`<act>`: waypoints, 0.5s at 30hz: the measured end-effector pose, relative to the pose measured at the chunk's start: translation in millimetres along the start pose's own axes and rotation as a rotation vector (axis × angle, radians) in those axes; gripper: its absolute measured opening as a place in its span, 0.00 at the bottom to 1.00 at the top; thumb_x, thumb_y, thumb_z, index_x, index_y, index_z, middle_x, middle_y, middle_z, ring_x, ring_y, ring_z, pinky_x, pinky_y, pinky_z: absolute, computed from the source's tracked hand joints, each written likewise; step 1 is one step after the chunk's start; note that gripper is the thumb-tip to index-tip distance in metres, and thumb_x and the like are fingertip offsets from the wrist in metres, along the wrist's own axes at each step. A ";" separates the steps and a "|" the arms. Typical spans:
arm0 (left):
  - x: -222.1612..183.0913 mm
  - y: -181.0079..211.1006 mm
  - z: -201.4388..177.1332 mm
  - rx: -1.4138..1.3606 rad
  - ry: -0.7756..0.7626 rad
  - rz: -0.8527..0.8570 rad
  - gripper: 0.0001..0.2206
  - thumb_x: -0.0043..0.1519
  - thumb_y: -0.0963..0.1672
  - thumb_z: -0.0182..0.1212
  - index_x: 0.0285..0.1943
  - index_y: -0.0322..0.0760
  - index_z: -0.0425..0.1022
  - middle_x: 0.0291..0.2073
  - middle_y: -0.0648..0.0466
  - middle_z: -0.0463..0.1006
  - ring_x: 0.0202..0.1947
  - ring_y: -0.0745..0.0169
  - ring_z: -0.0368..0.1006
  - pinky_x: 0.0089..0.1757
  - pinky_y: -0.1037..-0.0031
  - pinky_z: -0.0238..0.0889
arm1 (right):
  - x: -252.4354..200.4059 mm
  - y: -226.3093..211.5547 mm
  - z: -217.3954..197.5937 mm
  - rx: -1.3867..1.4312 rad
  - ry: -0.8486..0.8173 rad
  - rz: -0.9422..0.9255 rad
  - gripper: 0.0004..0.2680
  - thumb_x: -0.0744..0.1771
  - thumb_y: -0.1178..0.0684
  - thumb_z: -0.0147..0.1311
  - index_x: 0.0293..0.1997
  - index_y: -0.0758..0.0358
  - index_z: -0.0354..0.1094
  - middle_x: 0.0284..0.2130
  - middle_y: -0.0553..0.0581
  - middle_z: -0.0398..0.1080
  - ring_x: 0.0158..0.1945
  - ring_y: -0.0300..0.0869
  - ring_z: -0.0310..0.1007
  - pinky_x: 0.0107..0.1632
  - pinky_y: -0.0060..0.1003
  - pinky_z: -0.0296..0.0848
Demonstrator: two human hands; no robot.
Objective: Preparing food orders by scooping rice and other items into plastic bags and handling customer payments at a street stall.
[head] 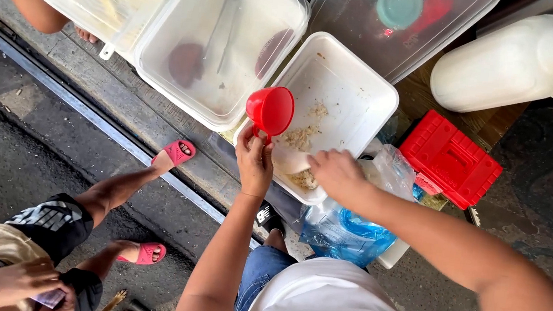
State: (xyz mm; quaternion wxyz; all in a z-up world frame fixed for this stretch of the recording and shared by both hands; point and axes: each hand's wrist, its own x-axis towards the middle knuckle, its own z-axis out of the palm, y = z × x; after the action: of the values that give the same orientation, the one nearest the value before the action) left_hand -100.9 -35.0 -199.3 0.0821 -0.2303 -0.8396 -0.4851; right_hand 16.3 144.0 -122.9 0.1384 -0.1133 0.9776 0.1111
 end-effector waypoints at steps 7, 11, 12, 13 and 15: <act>22.0 15.3 -11.8 -0.100 0.027 0.000 0.09 0.68 0.47 0.57 0.45 0.39 0.71 0.54 0.43 0.69 0.49 0.34 0.74 0.49 0.53 0.69 | 13.4 74.6 4.3 0.086 -0.025 0.411 0.20 0.66 0.60 0.43 0.69 0.65 0.61 0.33 0.63 0.72 0.30 0.55 0.79 0.28 0.54 0.74; 58.0 28.0 -23.3 -0.181 0.030 -0.108 0.08 0.70 0.46 0.54 0.44 0.37 0.69 0.51 0.43 0.69 0.49 0.33 0.74 0.51 0.53 0.67 | 9.9 13.1 25.9 0.030 0.068 0.298 0.19 0.65 0.60 0.45 0.64 0.69 0.65 0.27 0.58 0.69 0.24 0.49 0.76 0.24 0.50 0.72; 65.8 31.2 -26.4 -0.206 0.027 -0.146 0.08 0.71 0.46 0.54 0.44 0.36 0.68 0.48 0.41 0.70 0.46 0.31 0.74 0.50 0.52 0.67 | 1.6 -6.9 37.6 -0.059 0.196 0.174 0.19 0.63 0.59 0.48 0.60 0.66 0.69 0.23 0.56 0.66 0.19 0.46 0.73 0.21 0.47 0.69; 71.1 29.5 -28.1 -0.206 0.020 -0.148 0.08 0.71 0.46 0.54 0.44 0.36 0.68 0.48 0.41 0.70 0.46 0.31 0.74 0.50 0.52 0.67 | -3.3 -4.3 28.5 -0.055 0.191 0.177 0.19 0.63 0.59 0.48 0.60 0.66 0.69 0.23 0.56 0.66 0.19 0.46 0.73 0.21 0.47 0.69; 84.3 26.3 -28.9 -0.236 0.028 -0.222 0.10 0.73 0.48 0.49 0.44 0.40 0.68 0.42 0.48 0.71 0.40 0.43 0.75 0.46 0.59 0.67 | -11.2 4.9 10.6 -0.012 0.284 0.198 0.17 0.63 0.59 0.48 0.58 0.65 0.70 0.21 0.55 0.65 0.17 0.46 0.71 0.19 0.46 0.68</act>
State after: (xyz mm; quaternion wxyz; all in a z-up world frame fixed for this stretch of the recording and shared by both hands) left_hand -165.3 -22.6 -133.5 0.0120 -0.1375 -0.7957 -0.5897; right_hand 28.1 153.3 -128.6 -0.0135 -0.0318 0.9930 0.1128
